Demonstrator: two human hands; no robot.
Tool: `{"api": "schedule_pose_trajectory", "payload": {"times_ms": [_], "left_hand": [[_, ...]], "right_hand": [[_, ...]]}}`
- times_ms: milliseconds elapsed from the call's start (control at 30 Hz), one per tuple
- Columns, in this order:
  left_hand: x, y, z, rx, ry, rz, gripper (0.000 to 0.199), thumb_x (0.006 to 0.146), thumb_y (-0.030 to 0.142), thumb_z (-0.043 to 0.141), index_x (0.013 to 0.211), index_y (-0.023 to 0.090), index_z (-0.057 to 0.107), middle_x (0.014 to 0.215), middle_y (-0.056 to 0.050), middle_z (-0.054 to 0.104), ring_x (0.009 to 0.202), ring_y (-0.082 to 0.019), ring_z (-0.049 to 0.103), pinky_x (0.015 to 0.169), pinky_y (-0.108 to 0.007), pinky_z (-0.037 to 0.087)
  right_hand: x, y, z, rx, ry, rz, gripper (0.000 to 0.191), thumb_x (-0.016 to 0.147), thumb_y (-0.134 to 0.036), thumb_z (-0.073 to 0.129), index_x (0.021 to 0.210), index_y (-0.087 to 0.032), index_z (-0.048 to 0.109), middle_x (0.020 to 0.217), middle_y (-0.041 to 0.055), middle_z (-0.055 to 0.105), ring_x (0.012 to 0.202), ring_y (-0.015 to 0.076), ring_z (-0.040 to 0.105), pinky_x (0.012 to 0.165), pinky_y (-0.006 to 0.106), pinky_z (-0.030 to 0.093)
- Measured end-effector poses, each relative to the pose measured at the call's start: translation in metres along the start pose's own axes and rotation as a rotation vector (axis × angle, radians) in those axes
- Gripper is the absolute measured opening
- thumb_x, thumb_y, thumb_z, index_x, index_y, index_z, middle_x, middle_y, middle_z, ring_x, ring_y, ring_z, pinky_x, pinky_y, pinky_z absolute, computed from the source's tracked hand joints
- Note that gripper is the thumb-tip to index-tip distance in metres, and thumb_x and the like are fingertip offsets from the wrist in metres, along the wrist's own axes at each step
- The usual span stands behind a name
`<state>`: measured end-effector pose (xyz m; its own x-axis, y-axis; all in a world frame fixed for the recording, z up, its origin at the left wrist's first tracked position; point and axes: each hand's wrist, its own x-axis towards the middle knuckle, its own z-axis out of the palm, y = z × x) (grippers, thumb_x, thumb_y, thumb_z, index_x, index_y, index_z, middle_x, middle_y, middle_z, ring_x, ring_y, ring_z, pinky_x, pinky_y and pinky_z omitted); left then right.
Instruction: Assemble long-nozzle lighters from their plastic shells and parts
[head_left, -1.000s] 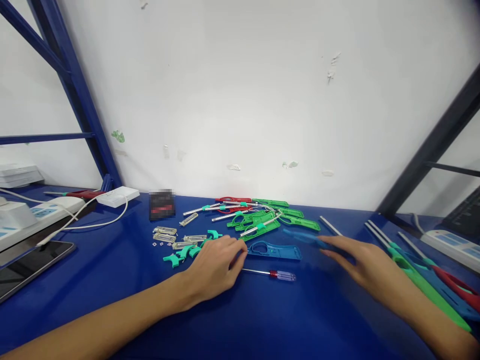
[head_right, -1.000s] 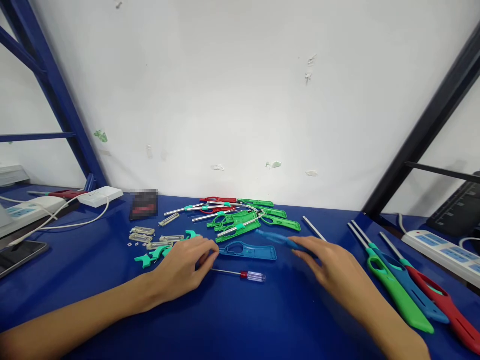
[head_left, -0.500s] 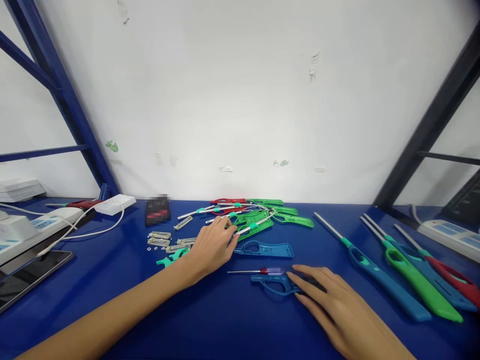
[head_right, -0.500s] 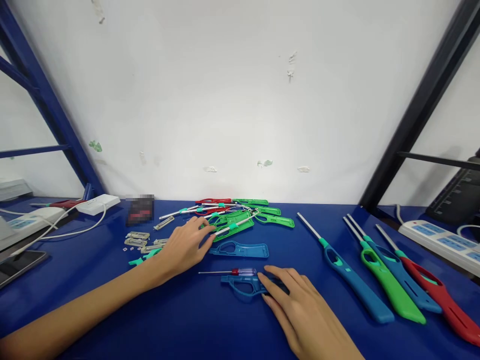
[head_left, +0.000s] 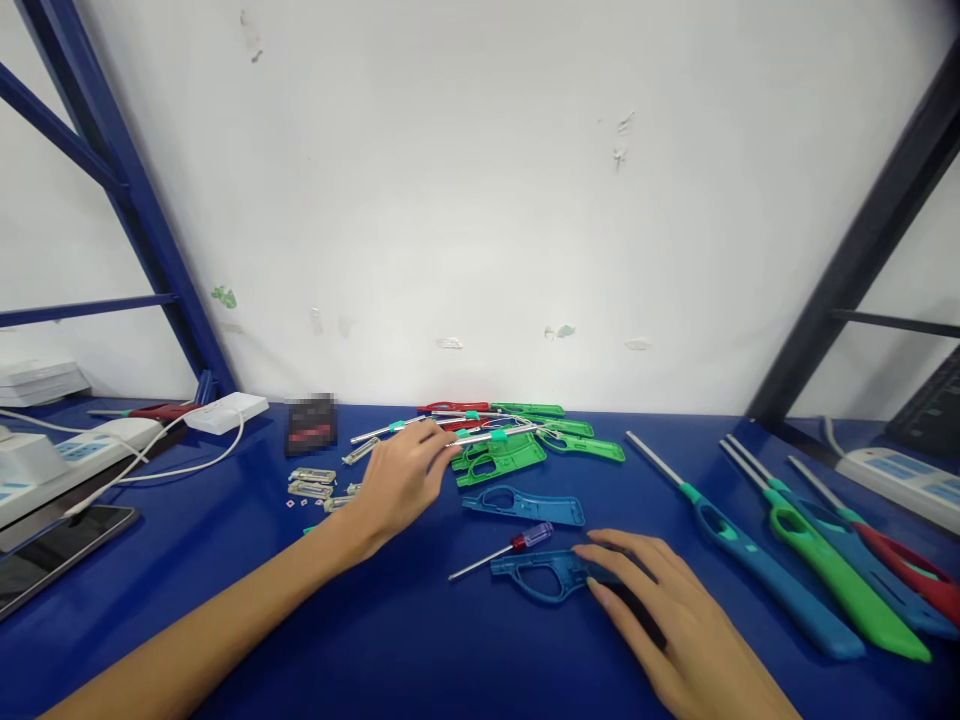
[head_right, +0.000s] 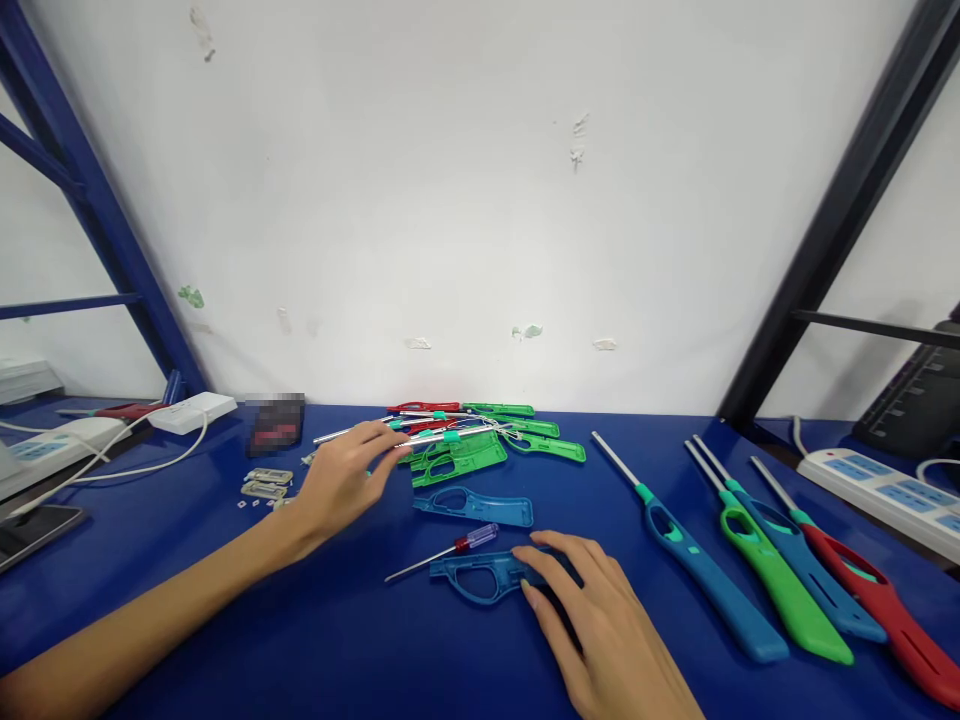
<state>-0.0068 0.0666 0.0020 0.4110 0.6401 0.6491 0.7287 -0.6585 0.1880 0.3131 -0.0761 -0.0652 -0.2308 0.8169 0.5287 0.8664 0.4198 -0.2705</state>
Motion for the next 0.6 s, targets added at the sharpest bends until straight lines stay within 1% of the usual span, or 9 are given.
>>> {"api": "schedule_pose_trajectory", "payload": {"times_ms": [67,133,167,233,333,367,433,533,600], "left_hand": [[0.001,-0.002,-0.009,-0.096,0.077,-0.013,0.025,0.108,0.030,0.055,0.108,0.017,0.077,0.104,-0.010,0.076,0.093,-0.021,0.068,0.080,-0.031,0.054],[0.002,0.000,-0.015,-0.202,0.107,-0.028,0.025,0.107,0.031,0.057,0.106,0.017,0.077,0.098,-0.008,0.076,0.080,-0.017,0.066,0.072,-0.028,0.053],[0.002,0.002,-0.017,-0.253,0.109,-0.038,0.025,0.107,0.032,0.057,0.104,0.016,0.077,0.095,-0.008,0.076,0.076,-0.016,0.065,0.067,-0.026,0.051],[0.001,0.009,-0.019,-0.345,0.094,-0.058,0.026,0.106,0.033,0.059,0.101,0.017,0.078,0.094,-0.007,0.076,0.073,-0.015,0.064,0.060,-0.024,0.048],[-0.003,0.022,-0.021,-0.463,0.042,-0.069,0.026,0.104,0.033,0.060,0.097,0.017,0.079,0.093,-0.007,0.076,0.076,-0.016,0.066,0.057,-0.022,0.046],[-0.005,0.027,-0.021,-0.497,0.021,-0.067,0.026,0.104,0.033,0.060,0.096,0.018,0.079,0.092,-0.006,0.076,0.076,-0.016,0.066,0.057,-0.022,0.046],[-0.009,0.035,-0.021,-0.553,-0.011,-0.061,0.025,0.103,0.032,0.060,0.095,0.018,0.079,0.089,-0.005,0.075,0.076,-0.015,0.065,0.057,-0.022,0.045],[-0.015,0.041,-0.019,-0.610,-0.037,-0.052,0.024,0.103,0.032,0.061,0.095,0.018,0.080,0.086,-0.004,0.074,0.072,-0.014,0.061,0.058,-0.023,0.042],[-0.016,0.041,-0.017,-0.629,-0.044,-0.056,0.024,0.103,0.033,0.062,0.096,0.018,0.080,0.083,-0.004,0.072,0.069,-0.013,0.057,0.057,-0.023,0.039]], "right_hand": [[0.000,-0.001,0.000,0.007,0.022,0.030,0.039,0.106,-0.048,0.054,0.143,-0.044,0.065,0.142,0.0038,0.069,0.127,0.0301,0.069,0.108,0.051,0.059],[0.000,-0.001,0.000,0.024,0.073,0.099,0.044,0.105,-0.052,0.055,0.148,-0.042,0.060,0.142,0.0054,0.069,0.127,0.0304,0.069,0.106,0.050,0.060],[0.000,-0.002,0.000,0.035,0.114,0.147,0.048,0.104,-0.054,0.055,0.150,-0.039,0.057,0.140,0.0070,0.069,0.124,0.0306,0.070,0.103,0.049,0.061],[0.001,-0.003,0.000,0.059,0.212,0.254,0.058,0.103,-0.059,0.055,0.155,-0.034,0.048,0.136,0.0109,0.070,0.115,0.0305,0.074,0.092,0.046,0.065],[0.002,-0.005,-0.003,0.087,0.324,0.374,0.077,0.102,-0.062,0.057,0.165,-0.028,0.028,0.134,0.0145,0.070,0.099,0.0283,0.078,0.072,0.039,0.066],[0.003,-0.006,-0.005,0.098,0.343,0.394,0.082,0.101,-0.062,0.058,0.167,-0.028,0.024,0.134,0.0146,0.070,0.096,0.0274,0.078,0.070,0.037,0.065],[0.005,-0.009,-0.010,0.121,0.355,0.396,0.083,0.100,-0.064,0.060,0.166,-0.029,0.025,0.134,0.0131,0.071,0.095,0.0256,0.079,0.074,0.036,0.066],[0.005,-0.017,-0.016,0.135,0.334,0.367,0.067,0.102,-0.060,0.059,0.159,-0.032,0.039,0.132,0.0085,0.073,0.102,0.0235,0.078,0.089,0.036,0.064],[0.004,-0.023,-0.018,0.119,0.318,0.350,0.056,0.103,-0.055,0.060,0.152,-0.032,0.048,0.125,0.0066,0.076,0.106,0.0240,0.078,0.093,0.036,0.063]]}}
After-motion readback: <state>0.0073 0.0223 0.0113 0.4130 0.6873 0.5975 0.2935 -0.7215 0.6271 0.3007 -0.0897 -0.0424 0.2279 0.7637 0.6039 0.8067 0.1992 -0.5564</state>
